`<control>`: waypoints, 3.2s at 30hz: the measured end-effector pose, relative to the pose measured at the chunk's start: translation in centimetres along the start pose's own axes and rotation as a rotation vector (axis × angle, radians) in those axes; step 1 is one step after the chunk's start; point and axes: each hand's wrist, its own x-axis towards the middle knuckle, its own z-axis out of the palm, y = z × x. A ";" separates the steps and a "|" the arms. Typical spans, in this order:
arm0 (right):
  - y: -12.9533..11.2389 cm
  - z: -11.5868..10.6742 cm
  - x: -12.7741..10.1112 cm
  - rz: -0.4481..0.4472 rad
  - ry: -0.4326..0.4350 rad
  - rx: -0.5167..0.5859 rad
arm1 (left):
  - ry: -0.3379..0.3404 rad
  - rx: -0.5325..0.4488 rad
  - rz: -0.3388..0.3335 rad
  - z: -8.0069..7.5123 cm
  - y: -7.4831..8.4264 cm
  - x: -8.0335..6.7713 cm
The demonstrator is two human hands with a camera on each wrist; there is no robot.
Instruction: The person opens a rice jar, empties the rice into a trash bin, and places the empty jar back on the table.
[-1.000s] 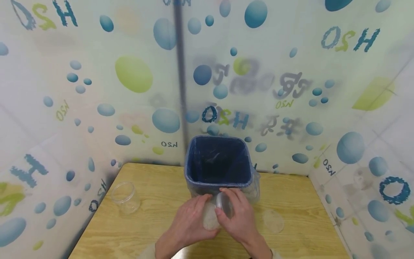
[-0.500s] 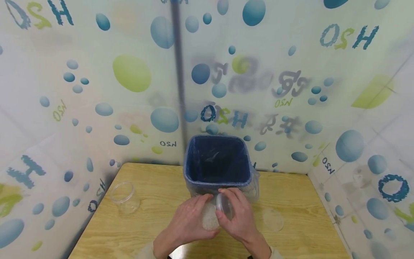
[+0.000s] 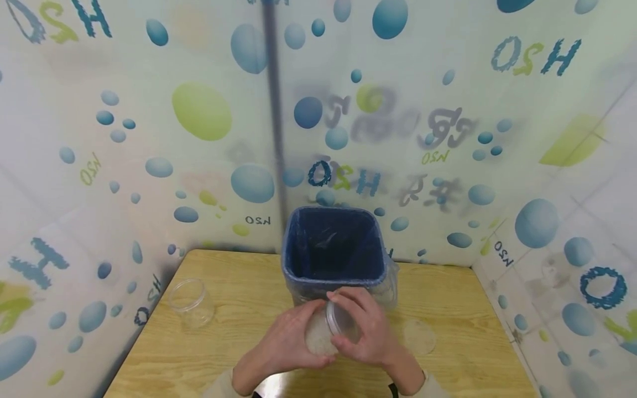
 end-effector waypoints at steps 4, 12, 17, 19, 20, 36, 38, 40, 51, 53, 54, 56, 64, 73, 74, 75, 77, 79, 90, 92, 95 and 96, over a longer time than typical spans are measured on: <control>0.1 -0.7 0.2 -0.004 -0.092 0.036 | 0.024 0.029 0.003 0.0 0.0 0.0; -0.2 -1.4 0.2 0.003 -0.146 0.107 | 0.060 0.107 0.043 0.0 0.0 0.0; -0.2 -1.6 0.2 -0.004 -0.160 0.150 | 0.074 0.129 0.062 -0.1 0.0 0.1; -0.2 -1.8 0.1 0.003 -0.166 0.152 | 0.075 0.133 0.061 -0.1 0.0 0.1; -0.2 -1.8 0.1 0.018 -0.171 0.154 | 0.075 0.133 0.060 -0.1 0.0 0.1; -1.9 -2.9 -0.1 0.230 -0.090 -0.188 | 0.229 0.209 0.154 0.4 0.0 0.3; -2.3 -2.9 0.0 0.267 -0.094 -0.216 | 0.261 0.233 0.179 0.5 0.0 0.3; -2.7 -3.0 0.2 0.312 -0.116 -0.240 | 0.286 0.262 0.201 0.5 -0.1 0.4; -3.9 -2.8 0.6 0.564 -0.248 -0.195 | 0.320 0.356 0.251 0.5 -0.2 0.4; -3.9 -2.9 0.6 0.583 -0.258 -0.156 | 0.320 0.367 0.254 0.5 -0.2 0.4; -3.9 -2.9 0.6 0.588 -0.262 -0.134 | 0.322 0.369 0.256 0.5 -0.3 0.4; -3.6 -3.0 0.6 0.573 -0.267 -0.102 | 0.322 0.369 0.256 0.5 -0.3 0.5; -2.6 -3.7 0.2 0.431 -0.317 -0.015 | 0.316 0.355 0.245 0.5 -0.5 0.5; -1.9 -4.4 0.1 0.345 -0.401 0.153 | 0.301 0.352 0.242 0.4 -0.7 0.4; -1.9 -4.4 0.1 0.323 -0.407 0.162 | 0.306 0.354 0.245 0.4 -0.8 0.4; -1.8 -4.4 0.1 0.301 -0.411 0.172 | 0.309 0.355 0.247 0.4 -0.8 0.4; -1.7 -4.5 0.1 0.268 -0.417 0.186 | 0.313 0.358 0.248 0.3 -0.8 0.4; -1.7 -4.4 0.0 0.263 -0.419 0.207 | 0.304 0.359 0.239 0.3 -0.8 0.4; -3.1 -4.4 0.5 0.614 -0.252 0.041 | 0.306 0.347 0.251 0.1 -0.5 0.2; -3.4 -4.4 0.8 0.690 -0.275 -0.029 | 0.306 0.356 0.254 0.1 -0.4 0.3; -3.7 -4.5 1.2 0.770 -0.324 -0.088 | 0.310 0.372 0.260 0.2 -0.4 0.3; -3.7 -4.5 1.3 0.790 -0.340 -0.100 | 0.307 0.377 0.262 0.2 -0.4 0.3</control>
